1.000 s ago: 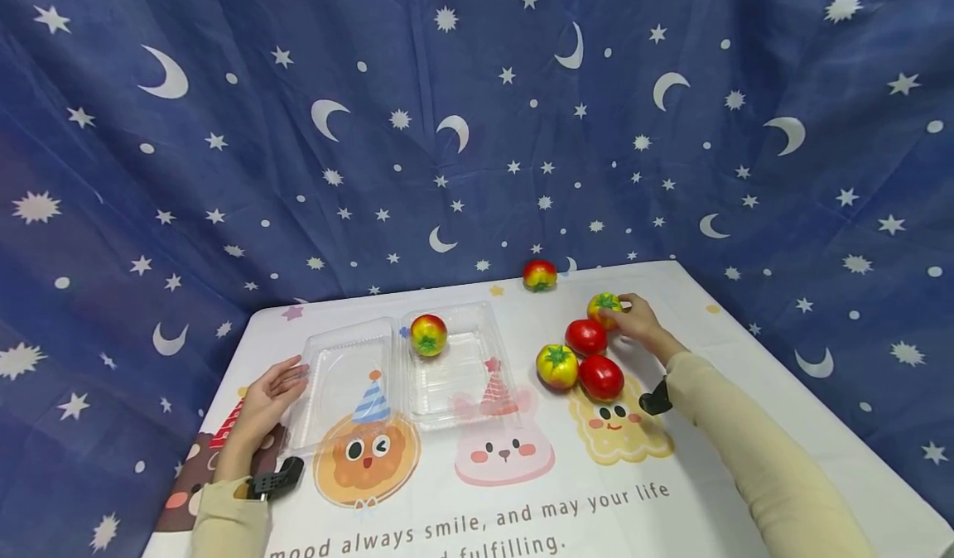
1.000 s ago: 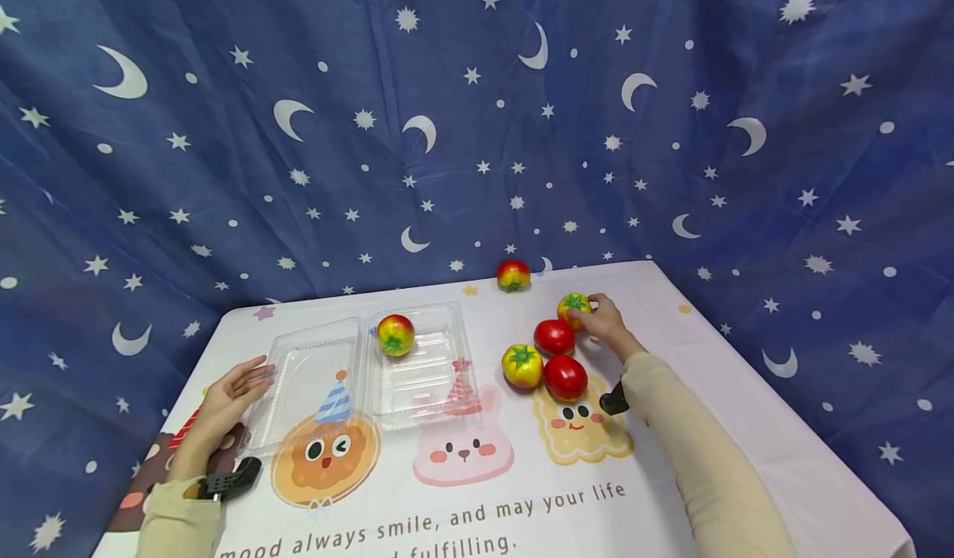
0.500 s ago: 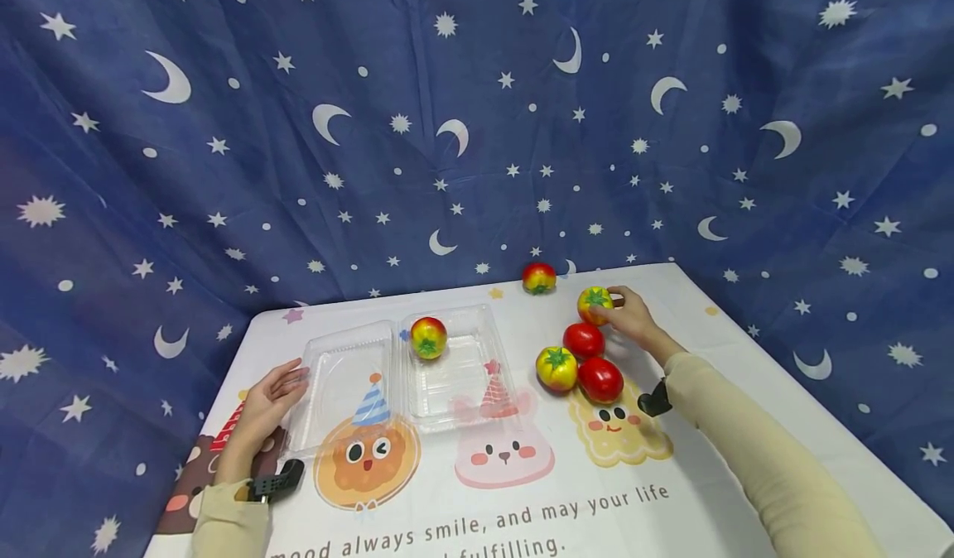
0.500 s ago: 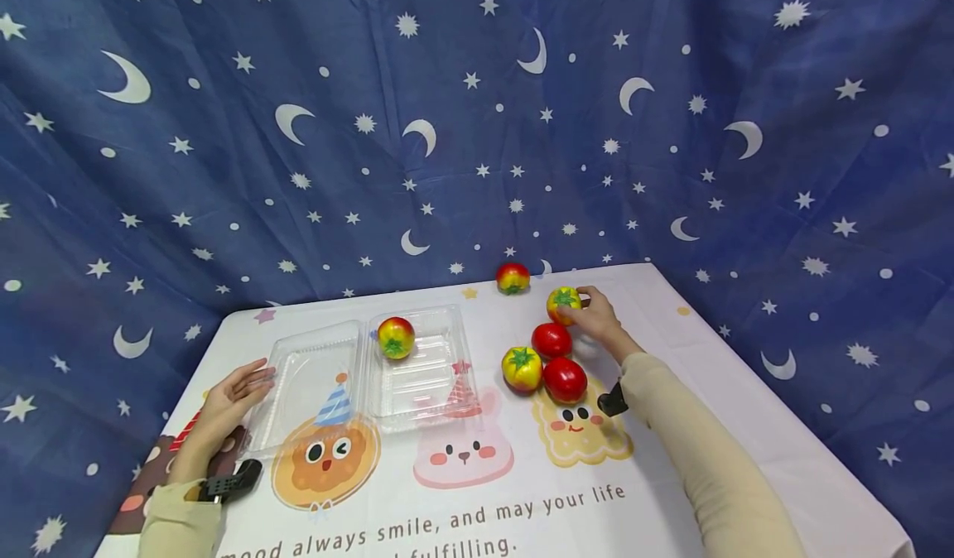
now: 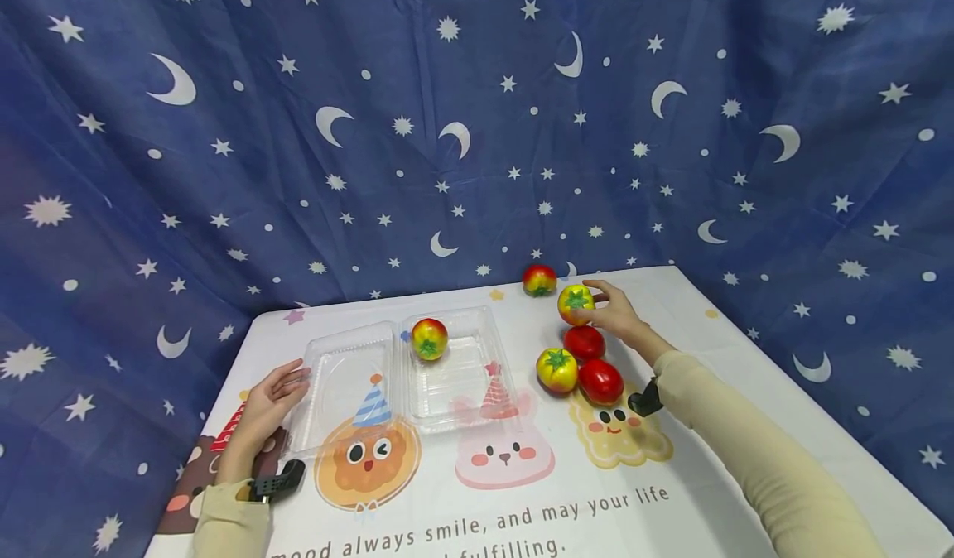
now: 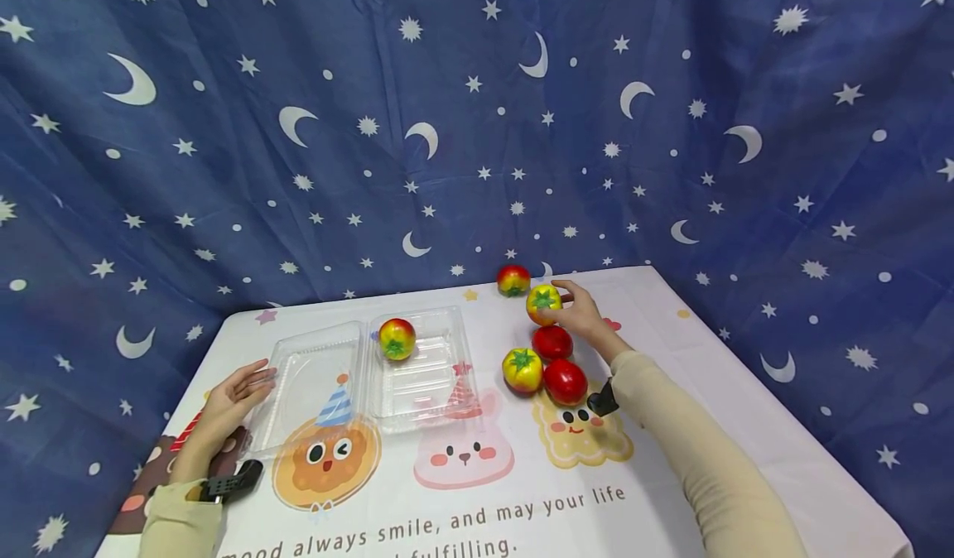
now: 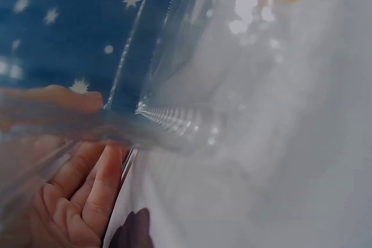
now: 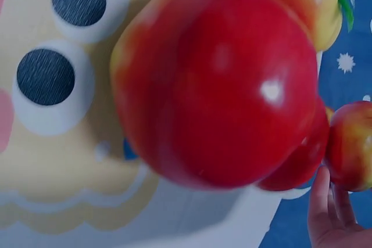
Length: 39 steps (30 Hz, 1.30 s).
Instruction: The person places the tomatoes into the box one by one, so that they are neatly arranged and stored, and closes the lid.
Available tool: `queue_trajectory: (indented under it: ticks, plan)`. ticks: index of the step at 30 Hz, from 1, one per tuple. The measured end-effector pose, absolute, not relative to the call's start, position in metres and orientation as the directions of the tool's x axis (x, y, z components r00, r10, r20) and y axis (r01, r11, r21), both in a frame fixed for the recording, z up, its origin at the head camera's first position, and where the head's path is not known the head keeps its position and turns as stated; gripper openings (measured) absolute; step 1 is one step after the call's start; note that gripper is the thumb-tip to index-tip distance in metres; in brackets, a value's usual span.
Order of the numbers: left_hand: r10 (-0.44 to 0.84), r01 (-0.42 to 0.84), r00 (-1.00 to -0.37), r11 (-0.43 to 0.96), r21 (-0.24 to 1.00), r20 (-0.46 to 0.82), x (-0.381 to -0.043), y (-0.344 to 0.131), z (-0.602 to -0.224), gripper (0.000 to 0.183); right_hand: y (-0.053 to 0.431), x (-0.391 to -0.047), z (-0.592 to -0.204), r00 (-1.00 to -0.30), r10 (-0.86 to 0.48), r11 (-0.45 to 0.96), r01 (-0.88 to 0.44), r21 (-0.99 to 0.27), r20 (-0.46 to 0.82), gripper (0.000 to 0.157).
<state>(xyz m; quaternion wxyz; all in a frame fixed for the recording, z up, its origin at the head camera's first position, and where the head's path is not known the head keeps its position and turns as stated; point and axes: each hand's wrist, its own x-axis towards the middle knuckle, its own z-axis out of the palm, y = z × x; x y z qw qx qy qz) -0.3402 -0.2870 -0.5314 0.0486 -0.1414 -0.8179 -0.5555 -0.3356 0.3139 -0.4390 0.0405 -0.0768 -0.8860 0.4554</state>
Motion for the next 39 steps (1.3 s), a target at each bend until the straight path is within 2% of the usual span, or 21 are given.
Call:
queue_trajectory:
  ticks: [22,33,39]
  plan:
    - [0.18,0.292,-0.953,0.325,0.9,0.244,-0.339,-0.286,-0.534,0.054,0.266,-0.338,-0.433,-0.989,-0.013,0.561,-0.13,-0.817,0.149,0.071]
    - [0.183,0.289,-0.953,0.313,0.905,0.241,-0.339,-0.286,-0.531,0.055,0.241,-0.342,-0.434,-0.979,-0.065,0.539,-0.196,-0.819,0.192,0.068]
    - [0.177,0.288,-0.954,0.299,0.91,0.243,-0.34,-0.285,-0.53,0.056,0.23,-0.342,-0.435,-0.985,-0.061,0.49,-0.172,-0.854,0.163,0.068]
